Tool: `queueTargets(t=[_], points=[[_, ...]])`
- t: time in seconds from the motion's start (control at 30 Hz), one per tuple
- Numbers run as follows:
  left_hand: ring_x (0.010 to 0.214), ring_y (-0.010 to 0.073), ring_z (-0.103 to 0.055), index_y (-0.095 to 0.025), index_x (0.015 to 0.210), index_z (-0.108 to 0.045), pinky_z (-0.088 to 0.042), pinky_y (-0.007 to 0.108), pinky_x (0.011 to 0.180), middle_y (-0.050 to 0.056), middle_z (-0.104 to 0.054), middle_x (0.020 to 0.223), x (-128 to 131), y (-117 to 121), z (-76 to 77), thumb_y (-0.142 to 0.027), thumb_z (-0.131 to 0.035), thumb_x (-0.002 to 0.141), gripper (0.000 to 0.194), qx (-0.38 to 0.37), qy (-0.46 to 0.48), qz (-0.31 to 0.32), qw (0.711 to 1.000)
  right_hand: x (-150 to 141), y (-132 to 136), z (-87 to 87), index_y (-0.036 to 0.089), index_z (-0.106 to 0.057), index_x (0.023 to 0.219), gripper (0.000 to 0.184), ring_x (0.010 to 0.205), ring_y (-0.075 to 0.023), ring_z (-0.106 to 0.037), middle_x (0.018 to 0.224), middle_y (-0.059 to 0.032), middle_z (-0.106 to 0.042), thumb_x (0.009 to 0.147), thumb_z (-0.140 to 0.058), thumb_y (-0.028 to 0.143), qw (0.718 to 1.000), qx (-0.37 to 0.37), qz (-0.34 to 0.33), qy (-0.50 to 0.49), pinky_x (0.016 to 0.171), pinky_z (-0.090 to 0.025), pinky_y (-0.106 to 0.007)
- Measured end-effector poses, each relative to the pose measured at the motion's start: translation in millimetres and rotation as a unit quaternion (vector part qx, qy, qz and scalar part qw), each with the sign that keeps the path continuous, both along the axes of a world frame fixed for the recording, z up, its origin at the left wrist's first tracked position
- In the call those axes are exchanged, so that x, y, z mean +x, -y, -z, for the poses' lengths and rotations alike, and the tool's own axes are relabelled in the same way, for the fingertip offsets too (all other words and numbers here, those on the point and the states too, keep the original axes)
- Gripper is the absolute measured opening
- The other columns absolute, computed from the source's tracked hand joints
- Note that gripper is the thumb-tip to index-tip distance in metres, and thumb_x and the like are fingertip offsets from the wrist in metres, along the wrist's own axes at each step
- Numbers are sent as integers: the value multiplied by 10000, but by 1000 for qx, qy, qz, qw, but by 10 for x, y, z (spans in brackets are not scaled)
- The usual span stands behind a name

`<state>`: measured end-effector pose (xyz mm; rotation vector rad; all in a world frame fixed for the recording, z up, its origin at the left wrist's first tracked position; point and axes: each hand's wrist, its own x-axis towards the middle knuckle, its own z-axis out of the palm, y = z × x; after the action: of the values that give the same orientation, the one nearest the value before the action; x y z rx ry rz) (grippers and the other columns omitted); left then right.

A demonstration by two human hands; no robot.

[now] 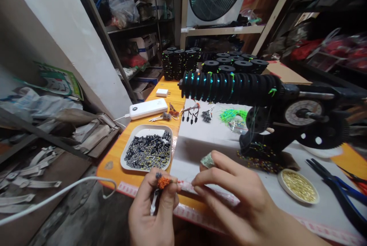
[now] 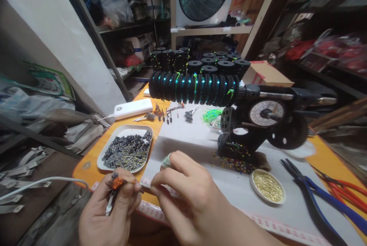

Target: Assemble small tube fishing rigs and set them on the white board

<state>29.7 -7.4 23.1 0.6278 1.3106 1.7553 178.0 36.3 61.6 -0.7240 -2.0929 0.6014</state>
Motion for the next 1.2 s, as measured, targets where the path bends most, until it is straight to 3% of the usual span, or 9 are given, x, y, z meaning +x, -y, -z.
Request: queueTargets(t=[0.1,0.3,0.5,0.6,0.73,0.83,1.03,1.1,1.2], points=[[538,85,-486,-216,677,-693,-415,142,504,-37,-584,621,6,13,17,-436,-840,732,270,33,-72,-24,997,-8,4,8,134,-684,852,182,659,-132,-517,726,-36,-547,887,-536,35,1000,-6,2,-8,571,-440,-218],[620,149,-580,-272,733,-728,-441,230,587,-23,-651,665,48,39,107,-248,-760,842,116,161,-258,-61,951,8,-17,75,146,-735,921,126,635,-129,-538,711,-31,-584,921,-623,87,997,-37,-7,-66,537,-421,-218],[602,135,-560,-266,732,-711,-428,223,561,-30,-613,664,85,34,142,-285,-744,858,132,156,-232,-48,959,22,-11,74,145,-754,950,117,625,-128,-541,716,-32,-574,933,-639,132,996,-49,-31,-67,527,-411,-221],[605,124,-545,-248,706,-696,-443,199,569,-33,-609,669,65,18,108,-309,-775,830,159,133,-194,-45,971,-4,-3,46,107,-710,875,133,638,-131,-530,712,-39,-564,910,-589,64,1000,5,-12,-28,535,-412,-221],[602,110,-560,-242,739,-709,-476,170,565,-38,-628,699,-26,-9,56,-376,-801,796,172,94,-156,-94,979,-30,-22,35,114,-665,828,160,628,-149,-467,698,-42,-534,914,-542,57,993,109,32,33,536,-389,-252],[620,118,-581,-229,756,-711,-504,177,589,-27,-642,724,-126,-32,29,-368,-792,807,168,90,-188,-111,972,-7,-51,44,130,-652,832,164,630,-161,-457,689,-41,-535,935,-536,79,984,159,54,67,559,-391,-273],[726,126,-651,-247,861,-696,-547,187,717,-29,-689,806,-404,-128,22,-302,-754,851,80,66,-205,-134,967,104,-111,47,157,-618,923,148,676,-164,-507,758,-44,-568,941,-511,57,977,178,83,87,613,-430,-273],[766,149,-670,-249,870,-716,-546,220,762,-11,-711,832,-476,-187,43,-248,-752,846,43,65,-283,-87,953,111,-118,37,166,-583,956,140,678,-149,-508,783,-35,-567,941,-509,49,986,142,75,55,609,-432,-254],[878,208,-697,-219,923,-754,-525,287,844,60,-746,924,-503,-274,92,-164,-673,877,109,87,-456,94,881,86,-106,25,179,-527,926,142,663,-127,-490,764,-4,-534,917,-508,38,995,91,46,1,604,-420,-234]])
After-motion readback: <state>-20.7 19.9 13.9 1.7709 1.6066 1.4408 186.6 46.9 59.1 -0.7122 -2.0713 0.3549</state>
